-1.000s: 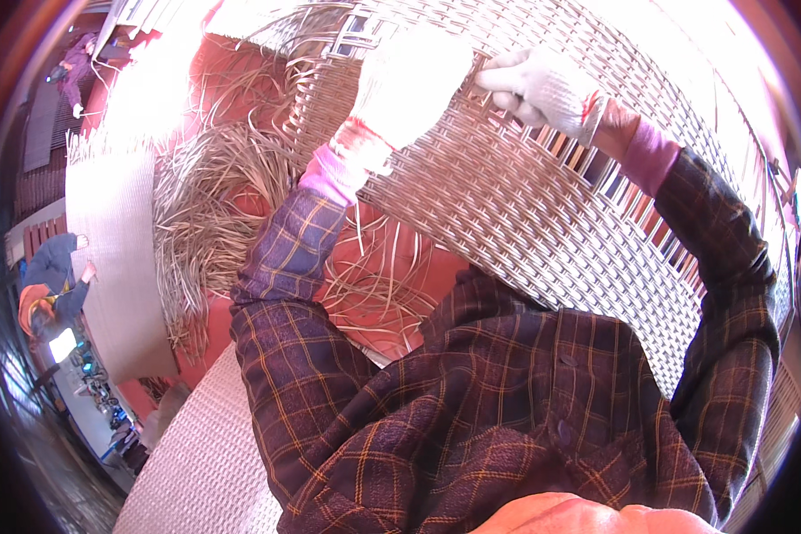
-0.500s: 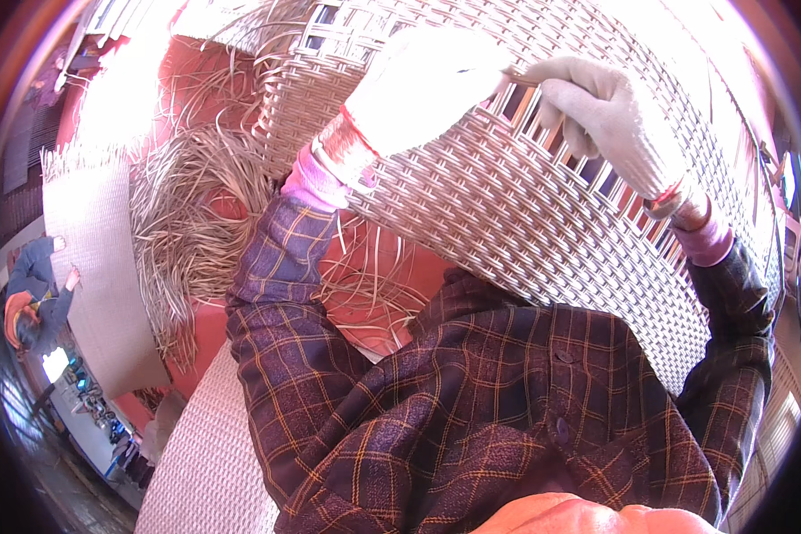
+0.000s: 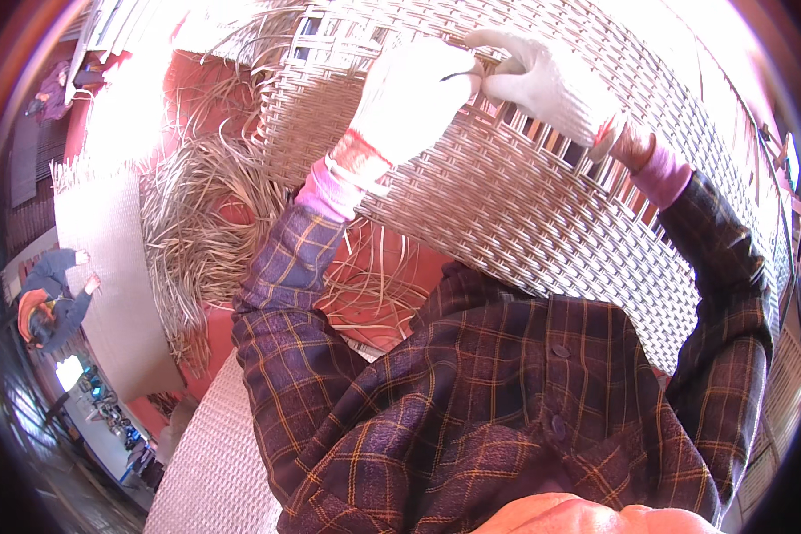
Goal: The person weaves a large basket by hand, threading flexible strands through a pre-formed frame. They repeatedly pull strands through gaps, press them into place, and adjust the weave to maintain tension and alignment.
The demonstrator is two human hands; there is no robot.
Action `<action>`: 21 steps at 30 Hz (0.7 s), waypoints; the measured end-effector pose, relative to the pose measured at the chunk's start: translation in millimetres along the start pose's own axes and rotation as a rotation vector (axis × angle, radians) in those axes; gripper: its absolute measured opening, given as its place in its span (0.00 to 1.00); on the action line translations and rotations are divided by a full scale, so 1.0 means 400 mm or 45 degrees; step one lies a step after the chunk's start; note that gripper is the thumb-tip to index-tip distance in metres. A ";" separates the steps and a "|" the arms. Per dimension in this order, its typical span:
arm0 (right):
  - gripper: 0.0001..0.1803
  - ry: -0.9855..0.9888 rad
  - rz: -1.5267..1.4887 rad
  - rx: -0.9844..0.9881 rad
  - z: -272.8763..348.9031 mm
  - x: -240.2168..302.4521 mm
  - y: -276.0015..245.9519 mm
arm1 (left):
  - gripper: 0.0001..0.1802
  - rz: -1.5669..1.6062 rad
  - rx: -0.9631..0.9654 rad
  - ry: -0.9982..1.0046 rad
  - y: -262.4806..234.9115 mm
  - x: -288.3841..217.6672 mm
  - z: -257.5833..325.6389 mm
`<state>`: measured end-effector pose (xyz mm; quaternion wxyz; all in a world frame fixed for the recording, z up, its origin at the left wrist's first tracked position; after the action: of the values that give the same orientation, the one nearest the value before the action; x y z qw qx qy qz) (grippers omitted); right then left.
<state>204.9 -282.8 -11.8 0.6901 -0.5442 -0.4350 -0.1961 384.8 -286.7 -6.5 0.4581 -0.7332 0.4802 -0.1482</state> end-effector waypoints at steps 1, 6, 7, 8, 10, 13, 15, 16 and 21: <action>0.32 -0.010 -0.094 0.023 -0.001 0.003 0.000 | 0.08 -0.023 -0.034 -0.086 -0.009 -0.004 0.003; 0.30 0.261 -0.307 0.031 0.045 0.039 -0.042 | 0.08 -0.117 -0.169 -0.069 -0.033 -0.058 -0.035; 0.29 0.295 -0.463 -0.052 0.068 0.055 -0.051 | 0.09 0.000 -0.190 -0.026 -0.035 -0.068 -0.044; 0.29 0.265 -0.403 -0.086 0.089 0.074 -0.066 | 0.09 0.103 -0.222 -0.025 -0.037 -0.075 -0.050; 0.28 0.204 -0.288 -0.146 0.137 0.101 -0.105 | 0.10 0.416 -0.024 -0.135 -0.022 -0.067 -0.061; 0.28 0.167 -0.265 -0.182 0.189 0.097 -0.119 | 0.12 0.549 0.390 -0.101 0.005 -0.078 -0.059; 0.28 0.162 -0.148 -0.210 0.195 0.065 -0.121 | 0.12 0.393 0.109 0.170 -0.023 -0.104 -0.067; 0.29 0.263 -0.169 -0.217 0.198 0.037 -0.113 | 0.12 0.321 -0.058 0.255 -0.036 -0.115 -0.069; 0.33 0.049 0.331 -0.098 0.179 -0.009 -0.053 | 0.10 -0.116 0.274 0.051 0.024 -0.171 -0.058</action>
<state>159.4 -224.7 -0.2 0.6964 -0.6182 -0.3397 -0.1319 330.1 -242.7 13.3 0.5173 -0.6977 0.4367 -0.2342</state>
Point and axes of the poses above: each hand's wrist, its own z-axis away from the middle knuckle, its own y-axis out of the palm, x = y × z, the point moved 5 cm from there along -z, towards the middle knuckle, and after that the axes turned 4 degrees about -y, right-handed, at the moved point
